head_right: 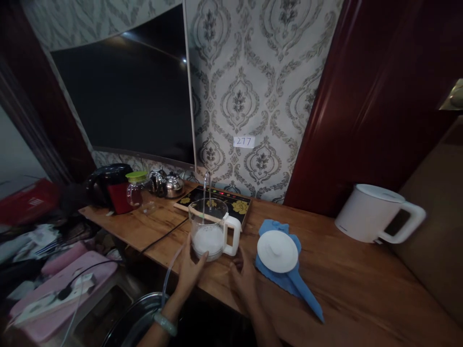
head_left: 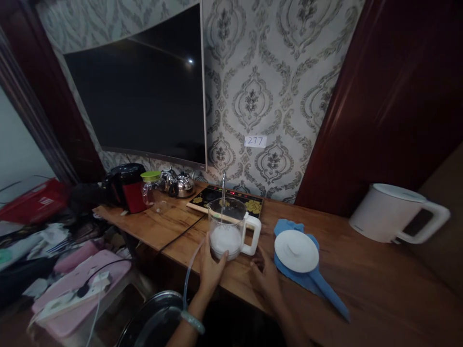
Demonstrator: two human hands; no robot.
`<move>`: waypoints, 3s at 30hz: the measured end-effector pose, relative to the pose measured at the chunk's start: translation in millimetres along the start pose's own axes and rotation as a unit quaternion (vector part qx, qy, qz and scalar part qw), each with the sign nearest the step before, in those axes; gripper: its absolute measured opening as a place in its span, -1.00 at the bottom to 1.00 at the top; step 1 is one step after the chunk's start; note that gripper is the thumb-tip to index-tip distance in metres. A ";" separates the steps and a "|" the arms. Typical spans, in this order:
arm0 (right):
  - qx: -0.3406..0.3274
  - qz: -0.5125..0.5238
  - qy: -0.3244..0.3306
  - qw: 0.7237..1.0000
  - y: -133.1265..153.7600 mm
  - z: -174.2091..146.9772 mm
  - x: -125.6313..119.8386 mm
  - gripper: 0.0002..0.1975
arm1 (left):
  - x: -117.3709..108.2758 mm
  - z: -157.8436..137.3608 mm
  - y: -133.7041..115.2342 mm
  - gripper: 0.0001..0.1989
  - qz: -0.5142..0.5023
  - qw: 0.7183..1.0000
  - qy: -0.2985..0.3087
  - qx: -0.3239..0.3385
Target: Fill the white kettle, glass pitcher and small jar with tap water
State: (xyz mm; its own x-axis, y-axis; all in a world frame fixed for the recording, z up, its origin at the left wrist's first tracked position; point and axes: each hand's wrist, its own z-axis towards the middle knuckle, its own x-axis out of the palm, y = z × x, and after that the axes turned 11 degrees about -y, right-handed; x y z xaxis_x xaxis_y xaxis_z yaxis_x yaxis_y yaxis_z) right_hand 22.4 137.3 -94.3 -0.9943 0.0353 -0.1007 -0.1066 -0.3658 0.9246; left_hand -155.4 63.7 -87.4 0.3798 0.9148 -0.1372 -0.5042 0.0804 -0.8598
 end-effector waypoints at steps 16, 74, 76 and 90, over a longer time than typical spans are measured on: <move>0.016 0.042 0.002 0.999 -1.3 -0.5 4.2 -0.32 | 0.9 2.3 11.3 -0.11 -0.004 1.000 -0.002 -0.002; 0.011 0.018 0.008 1.000 13.2 -2.5 -5.5 -0.35 | -2.5 -1.3 -11.8 -0.13 0.022 1.000 0.007 0.015; 0.015 0.017 0.011 1.000 13.0 -2.5 -6.1 -0.35 | -2.3 -1.3 -12.1 -0.13 0.022 1.000 0.008 0.017; 0.014 0.010 0.010 1.000 4.4 -2.6 -5.2 -0.33 | -1.2 -3.1 -8.1 -0.14 0.028 0.999 0.004 0.029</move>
State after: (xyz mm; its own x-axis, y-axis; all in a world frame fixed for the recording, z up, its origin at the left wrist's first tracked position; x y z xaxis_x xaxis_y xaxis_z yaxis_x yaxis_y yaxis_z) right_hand 27.2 133.0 -90.6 -0.9959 0.0095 -0.0895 -0.0874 -0.3410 0.9360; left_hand -149.4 60.8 -81.8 0.3560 0.9154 -0.1882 -0.5688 0.0525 -0.8208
